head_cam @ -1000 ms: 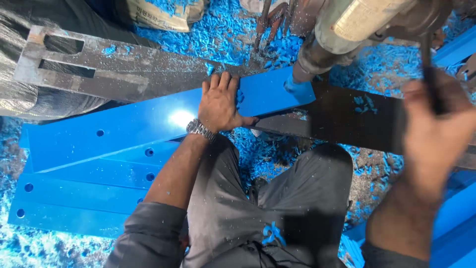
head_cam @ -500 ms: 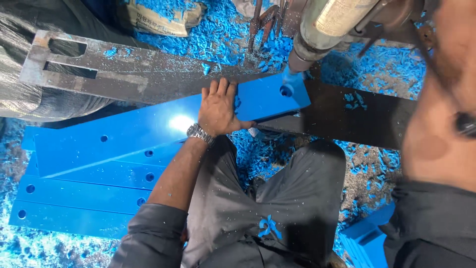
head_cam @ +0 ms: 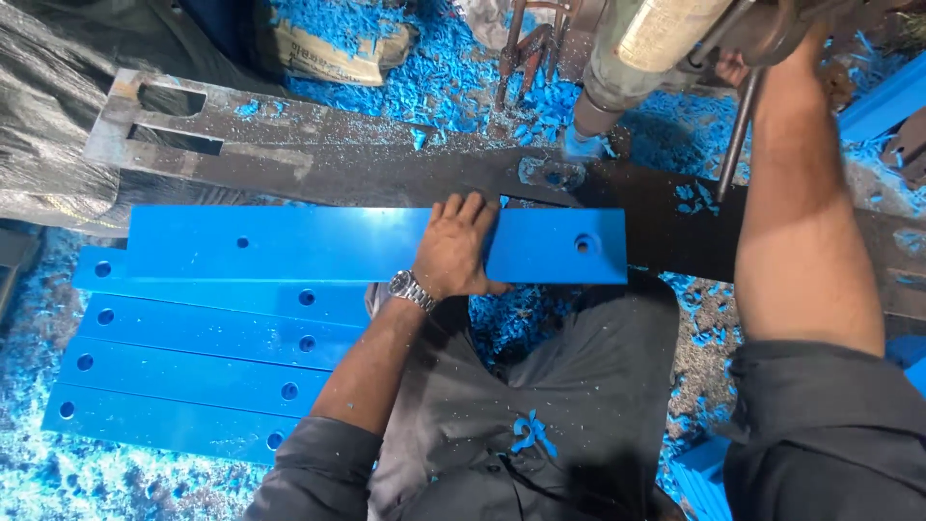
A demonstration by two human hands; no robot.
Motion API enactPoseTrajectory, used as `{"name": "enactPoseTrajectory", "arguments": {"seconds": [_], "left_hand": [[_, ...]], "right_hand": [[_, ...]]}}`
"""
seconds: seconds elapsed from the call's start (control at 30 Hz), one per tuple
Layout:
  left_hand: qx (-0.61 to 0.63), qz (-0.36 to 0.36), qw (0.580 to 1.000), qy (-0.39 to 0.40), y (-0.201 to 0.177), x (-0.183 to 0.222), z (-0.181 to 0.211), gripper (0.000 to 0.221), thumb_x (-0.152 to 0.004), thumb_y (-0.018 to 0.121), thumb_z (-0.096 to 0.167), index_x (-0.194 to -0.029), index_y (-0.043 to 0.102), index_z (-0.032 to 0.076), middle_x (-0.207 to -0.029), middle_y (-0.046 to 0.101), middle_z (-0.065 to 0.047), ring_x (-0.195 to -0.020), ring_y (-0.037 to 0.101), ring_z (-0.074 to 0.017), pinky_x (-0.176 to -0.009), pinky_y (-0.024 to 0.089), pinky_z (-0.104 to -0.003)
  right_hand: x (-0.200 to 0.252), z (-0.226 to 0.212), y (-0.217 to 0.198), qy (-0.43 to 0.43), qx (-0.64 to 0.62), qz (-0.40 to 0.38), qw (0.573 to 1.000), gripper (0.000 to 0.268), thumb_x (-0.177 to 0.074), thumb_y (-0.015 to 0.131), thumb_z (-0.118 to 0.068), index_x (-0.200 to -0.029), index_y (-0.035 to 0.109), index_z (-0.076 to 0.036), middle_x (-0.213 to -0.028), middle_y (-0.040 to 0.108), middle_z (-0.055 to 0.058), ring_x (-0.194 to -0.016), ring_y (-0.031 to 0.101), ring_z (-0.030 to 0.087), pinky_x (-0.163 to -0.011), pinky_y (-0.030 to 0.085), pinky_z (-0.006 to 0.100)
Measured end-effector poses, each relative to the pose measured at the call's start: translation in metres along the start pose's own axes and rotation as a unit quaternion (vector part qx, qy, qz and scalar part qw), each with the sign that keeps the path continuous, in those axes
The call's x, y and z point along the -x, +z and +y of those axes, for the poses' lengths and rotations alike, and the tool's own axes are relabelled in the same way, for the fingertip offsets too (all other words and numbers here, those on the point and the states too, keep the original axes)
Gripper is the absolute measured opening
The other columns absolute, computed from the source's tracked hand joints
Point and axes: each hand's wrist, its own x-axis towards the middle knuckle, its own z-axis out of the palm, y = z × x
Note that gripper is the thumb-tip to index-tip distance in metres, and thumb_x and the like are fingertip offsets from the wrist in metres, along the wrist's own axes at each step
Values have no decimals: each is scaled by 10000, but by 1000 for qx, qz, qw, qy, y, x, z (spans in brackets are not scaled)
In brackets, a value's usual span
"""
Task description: Drilling holes into blue plastic components using a vertical drill press.
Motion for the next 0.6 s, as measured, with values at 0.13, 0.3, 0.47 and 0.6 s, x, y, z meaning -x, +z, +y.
{"name": "enactPoseTrajectory", "arguments": {"seconds": [0.13, 0.3, 0.47, 0.6], "left_hand": [[17, 2, 998, 56, 8, 15, 17, 1141, -362, 917, 588, -1279, 596, -10, -1208, 563, -164, -1127, 516, -383, -957, 428, -539], [84, 5, 990, 115, 20, 35, 60, 1124, -428, 897, 660, -1269, 586, -17, -1201, 564, -198, -1138, 512, -407, -975, 409, -547], [93, -64, 982, 152, 43, 58, 122, 1112, -511, 858, 606, -1351, 538, -48, -1191, 563, -170, -1156, 532, -361, -1035, 408, -520], [131, -92, 973, 165, 76, 76, 176, 1043, -557, 837, 567, -1376, 555, -12, -1210, 574, -141, -1175, 543, -330, -1060, 404, -537]], "right_hand": [[101, 9, -44, 30, -28, -8, 999, 205, -1091, 731, -291, -1053, 669, -99, -867, 647, -3, -709, 591, 105, -607, 458, 285], [196, 2, -38, 19, 38, 21, 999, 183, -1115, 692, -257, -1043, 673, -90, -862, 621, -36, -716, 533, 60, -626, 404, 263], [290, -7, -52, -14, 215, -107, 971, 254, -1036, 728, -264, -1081, 695, -17, -940, 701, 55, -841, 641, 109, -745, 523, 293], [314, -51, -19, 68, 301, -294, 905, 357, -910, 735, -358, -1073, 743, -41, -891, 737, 96, -777, 693, 191, -708, 556, 341]]}}
